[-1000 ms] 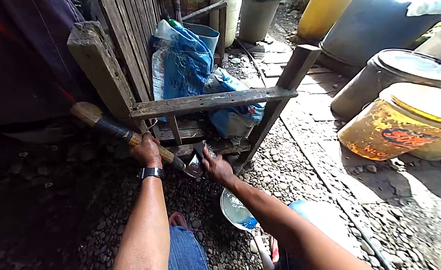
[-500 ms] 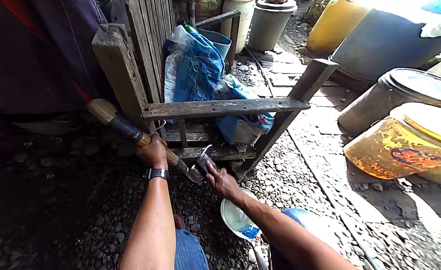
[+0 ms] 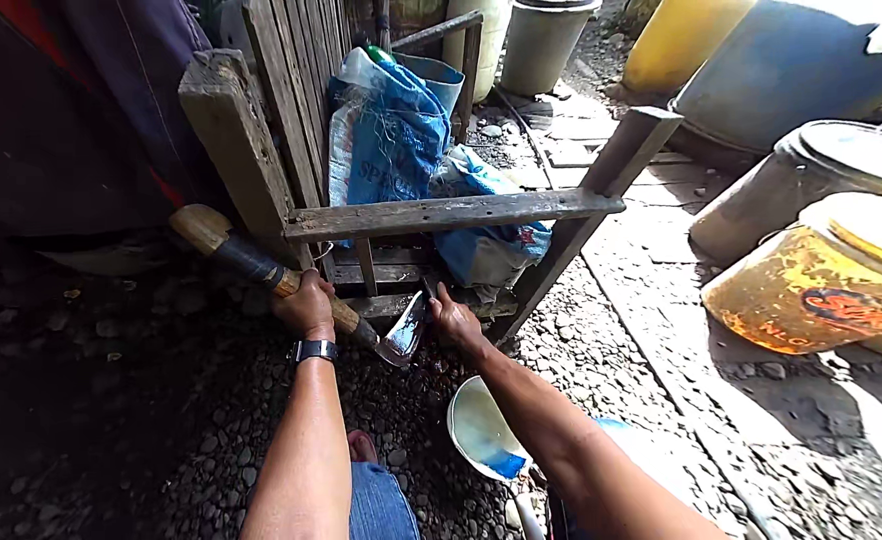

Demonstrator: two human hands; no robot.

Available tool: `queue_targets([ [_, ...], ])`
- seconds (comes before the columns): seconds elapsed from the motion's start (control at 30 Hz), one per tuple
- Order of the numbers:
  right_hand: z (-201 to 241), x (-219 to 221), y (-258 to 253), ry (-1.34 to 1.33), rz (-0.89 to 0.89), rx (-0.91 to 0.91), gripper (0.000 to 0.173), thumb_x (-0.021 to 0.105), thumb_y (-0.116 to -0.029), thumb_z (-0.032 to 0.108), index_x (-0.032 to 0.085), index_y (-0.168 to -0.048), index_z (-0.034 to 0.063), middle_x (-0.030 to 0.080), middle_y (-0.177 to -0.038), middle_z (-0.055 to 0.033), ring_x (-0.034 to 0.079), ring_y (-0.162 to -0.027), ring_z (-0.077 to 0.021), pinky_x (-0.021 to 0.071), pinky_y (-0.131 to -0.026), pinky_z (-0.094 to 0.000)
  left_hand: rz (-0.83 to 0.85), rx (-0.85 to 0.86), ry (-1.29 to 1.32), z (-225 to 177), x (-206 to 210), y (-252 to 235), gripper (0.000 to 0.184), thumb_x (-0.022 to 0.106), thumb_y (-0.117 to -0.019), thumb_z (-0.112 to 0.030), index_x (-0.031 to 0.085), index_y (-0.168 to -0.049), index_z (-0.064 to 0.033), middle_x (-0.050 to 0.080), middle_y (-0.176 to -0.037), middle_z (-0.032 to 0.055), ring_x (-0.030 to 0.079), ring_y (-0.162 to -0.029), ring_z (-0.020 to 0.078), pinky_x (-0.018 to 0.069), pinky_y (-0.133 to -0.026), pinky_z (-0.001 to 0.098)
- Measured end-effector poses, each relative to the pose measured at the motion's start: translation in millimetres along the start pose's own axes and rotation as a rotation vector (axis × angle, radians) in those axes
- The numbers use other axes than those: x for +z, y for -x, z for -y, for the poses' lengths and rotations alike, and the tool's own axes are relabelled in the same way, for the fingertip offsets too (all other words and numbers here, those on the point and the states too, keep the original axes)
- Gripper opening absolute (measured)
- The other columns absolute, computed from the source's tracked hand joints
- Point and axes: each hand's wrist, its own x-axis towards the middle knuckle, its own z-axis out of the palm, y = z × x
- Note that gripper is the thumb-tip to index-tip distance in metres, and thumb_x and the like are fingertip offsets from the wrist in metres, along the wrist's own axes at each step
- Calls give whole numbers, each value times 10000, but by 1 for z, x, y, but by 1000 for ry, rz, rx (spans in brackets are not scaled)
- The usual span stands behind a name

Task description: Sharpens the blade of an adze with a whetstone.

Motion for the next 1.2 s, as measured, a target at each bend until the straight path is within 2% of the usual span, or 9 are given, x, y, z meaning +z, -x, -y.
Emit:
queue_targets([
  [0.17,-12,32,40,137,57,-180,623,276,-1115,488,75,-1673,299,497,-1422,-356,649,-1097,-493,526,-928,-591,-9,-7,-16,-3,3,1,118,626,-942,40,525,-992,5,558,-570,16,601,-442,111,567,-478,263],
  [0.37,-3,1,-2,-21,-34,-8,593,204,-1128,413,117,-1670,191,661,-1308,-238,647,-1207,-406,494,-1009,-566,21,25,18,2,1,-2,120,620,-928,54,527,-935,-22,561,-549,8,602,-435,120,567,-473,273],
  [0.53,-20,27,38,165,76,-209,619,266,-1116,487,75,-1673,297,508,-1410,-356,650,-1096,-496,525,-934,-595,-5,-13,-7,-1,3,-1,106,622,-947,41,528,-986,10,551,-575,21,599,-443,115,570,-476,268],
  [0.6,-22,17,26,125,48,-179,615,257,-1115,472,81,-1674,284,526,-1407,-349,639,-1126,-505,518,-941,-615,6,-16,1,2,1,-1,109,624,-945,38,527,-988,8,553,-580,25,604,-448,121,573,-478,271],
  [0.7,-10,-5,0,13,28,-60,598,204,-1129,429,83,-1674,216,635,-1349,-252,624,-1236,-430,480,-1024,-584,12,5,-5,0,1,-1,98,620,-938,41,532,-956,0,562,-551,23,601,-432,125,564,-472,267],
  [0.77,-12,2,10,35,34,-82,607,219,-1122,441,76,-1675,237,605,-1364,-282,636,-1190,-457,501,-988,-597,13,8,-22,-1,2,0,100,621,-937,49,533,-956,7,557,-549,24,595,-429,122,557,-466,263],
  [0.9,-34,26,38,161,121,-337,612,308,-1113,476,119,-1671,310,485,-1410,-388,642,-1081,-526,515,-931,-623,13,34,-21,-4,4,1,102,620,-932,67,533,-947,17,556,-543,16,589,-420,104,550,-451,248],
  [1.1,-8,-4,3,88,42,-107,607,222,-1119,483,60,-1673,296,533,-1436,-309,609,-1224,-475,496,-1001,-588,26,43,-31,-3,0,1,89,615,-938,61,539,-958,19,570,-553,20,594,-425,110,555,-461,254],
  [1.2,-21,13,25,150,90,-277,610,290,-1114,470,106,-1672,305,494,-1416,-371,634,-1112,-518,513,-939,-618,16,33,-33,-4,4,3,83,609,-947,58,536,-962,21,558,-551,17,584,-420,101,548,-457,243],
])
